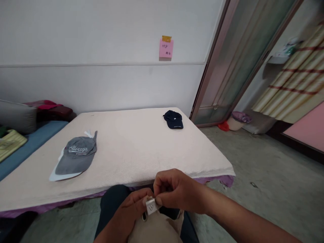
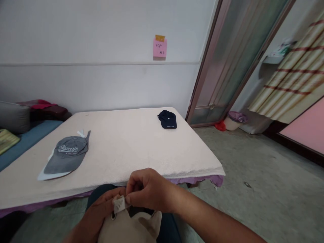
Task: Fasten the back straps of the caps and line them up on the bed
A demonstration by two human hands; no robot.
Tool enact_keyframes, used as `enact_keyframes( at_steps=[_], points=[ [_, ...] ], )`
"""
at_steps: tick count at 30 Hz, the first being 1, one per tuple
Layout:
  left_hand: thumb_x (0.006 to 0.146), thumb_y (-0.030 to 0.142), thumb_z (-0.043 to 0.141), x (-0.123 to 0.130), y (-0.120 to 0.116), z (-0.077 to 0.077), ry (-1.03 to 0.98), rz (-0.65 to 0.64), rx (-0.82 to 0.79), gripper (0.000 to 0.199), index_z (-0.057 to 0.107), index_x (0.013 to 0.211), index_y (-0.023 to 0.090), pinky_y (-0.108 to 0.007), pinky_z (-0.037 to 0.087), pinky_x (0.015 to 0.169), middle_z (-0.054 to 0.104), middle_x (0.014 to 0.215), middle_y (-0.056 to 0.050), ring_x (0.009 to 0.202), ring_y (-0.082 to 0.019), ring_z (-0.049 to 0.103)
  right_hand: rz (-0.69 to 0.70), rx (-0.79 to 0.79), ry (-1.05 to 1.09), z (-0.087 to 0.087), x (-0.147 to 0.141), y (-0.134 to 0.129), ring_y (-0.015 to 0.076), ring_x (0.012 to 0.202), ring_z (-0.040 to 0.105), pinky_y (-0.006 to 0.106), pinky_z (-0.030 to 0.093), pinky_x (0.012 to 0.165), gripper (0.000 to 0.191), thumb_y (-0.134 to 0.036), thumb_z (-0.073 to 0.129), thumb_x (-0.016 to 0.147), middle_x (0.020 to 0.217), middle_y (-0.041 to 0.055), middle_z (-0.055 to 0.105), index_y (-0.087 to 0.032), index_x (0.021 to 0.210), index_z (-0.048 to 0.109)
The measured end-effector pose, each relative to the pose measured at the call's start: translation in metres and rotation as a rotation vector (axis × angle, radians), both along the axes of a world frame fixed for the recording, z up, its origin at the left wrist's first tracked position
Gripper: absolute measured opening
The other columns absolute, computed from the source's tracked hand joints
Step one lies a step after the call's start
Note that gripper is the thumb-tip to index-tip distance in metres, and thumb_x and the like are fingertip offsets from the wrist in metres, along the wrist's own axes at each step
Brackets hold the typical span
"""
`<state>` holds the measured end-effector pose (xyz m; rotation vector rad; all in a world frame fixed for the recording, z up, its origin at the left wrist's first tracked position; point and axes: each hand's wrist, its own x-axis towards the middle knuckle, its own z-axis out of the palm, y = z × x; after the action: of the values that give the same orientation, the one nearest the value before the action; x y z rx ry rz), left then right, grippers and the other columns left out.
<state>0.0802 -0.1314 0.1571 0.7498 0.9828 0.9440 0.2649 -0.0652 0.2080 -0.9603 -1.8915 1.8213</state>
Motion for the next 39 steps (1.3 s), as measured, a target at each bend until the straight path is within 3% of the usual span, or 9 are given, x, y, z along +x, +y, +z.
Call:
enact_keyframes(
  at_steps=[5, 10, 15, 21, 29, 33, 39],
  points=[
    [0.065, 0.037, 0.079, 0.0, 0.0, -0.004, 0.01, 0.049, -0.047, 0.022, 0.069, 0.063, 0.017, -0.021, 0.034, 0.052, 0.056, 0.057, 0.001, 0.057, -0.013, 0.046, -0.014, -0.205, 0.027, -0.004, -0.002, 0.001, 0.0041, 0.044, 0.041, 0.015, 0.03, 0.038, 0.008, -0.017, 0.065, 0.068, 0.054, -0.0064, 0.052, -0.015, 0.075, 0.061],
    [0.07, 0.034, 0.075, 0.002, 0.002, 0.002, 0.076, 0.064, -0.07, 0.016, 0.074, 0.074, 0.019, -0.024, 0.043, 0.066, 0.067, 0.07, -0.002, 0.075, -0.019, 0.058, -0.014, -0.337, 0.143, -0.007, -0.004, -0.001, 0.0026, 0.038, 0.038, 0.015, 0.027, 0.035, 0.014, -0.026, 0.067, 0.072, 0.054, -0.0057, 0.055, -0.015, 0.075, 0.06],
    [0.073, 0.032, 0.068, 0.002, 0.002, 0.007, 0.025, 0.038, 0.001, 0.016, 0.075, 0.08, 0.019, -0.028, 0.045, 0.072, 0.071, 0.077, -0.004, 0.08, -0.023, 0.061, -0.025, -0.339, 0.227, -0.011, -0.005, -0.003, 0.0026, 0.038, 0.037, 0.016, 0.025, 0.036, 0.023, -0.034, 0.072, 0.072, 0.052, -0.0068, 0.052, -0.015, 0.079, 0.06],
    [0.076, 0.026, 0.066, 0.008, 0.004, 0.011, -0.111, -0.027, 0.013, 0.011, 0.069, 0.075, 0.016, -0.024, 0.04, 0.063, 0.064, 0.069, -0.001, 0.064, -0.014, 0.054, -0.075, -0.291, 0.289, -0.016, -0.008, -0.007, 0.0028, 0.041, 0.037, 0.016, 0.024, 0.036, 0.021, -0.031, 0.07, 0.074, 0.058, -0.0057, 0.052, -0.014, 0.082, 0.061],
    [0.065, 0.034, 0.079, 0.009, 0.009, 0.001, -0.212, 0.053, -0.021, 0.035, 0.049, 0.067, 0.018, -0.019, 0.031, 0.051, 0.056, 0.06, 0.004, 0.052, -0.008, 0.045, -0.097, -0.214, 0.33, -0.023, -0.005, -0.008, 0.0035, 0.042, 0.036, 0.017, 0.024, 0.04, 0.017, -0.031, 0.06, 0.081, 0.056, -0.0067, 0.049, -0.015, 0.087, 0.06],
    [0.064, 0.032, 0.08, 0.008, 0.009, 0.001, -0.222, 0.068, -0.035, 0.033, 0.05, 0.069, 0.018, -0.018, 0.029, 0.051, 0.056, 0.059, 0.004, 0.052, -0.007, 0.043, -0.069, -0.234, 0.309, -0.029, 0.001, -0.005, 0.0043, 0.043, 0.038, 0.017, 0.025, 0.041, 0.019, -0.029, 0.064, 0.078, 0.057, -0.0065, 0.048, -0.015, 0.091, 0.06],
    [0.065, 0.028, 0.079, 0.01, 0.007, 0.001, -0.221, 0.032, -0.023, 0.028, 0.054, 0.07, 0.018, -0.02, 0.031, 0.054, 0.06, 0.063, 0.002, 0.054, -0.008, 0.046, -0.02, -0.14, 0.247, -0.03, 0.004, -0.004, 0.0044, 0.048, 0.041, 0.017, 0.033, 0.043, 0.018, -0.019, 0.062, 0.077, 0.068, -0.0044, 0.054, -0.017, 0.094, 0.061]
  ],
)
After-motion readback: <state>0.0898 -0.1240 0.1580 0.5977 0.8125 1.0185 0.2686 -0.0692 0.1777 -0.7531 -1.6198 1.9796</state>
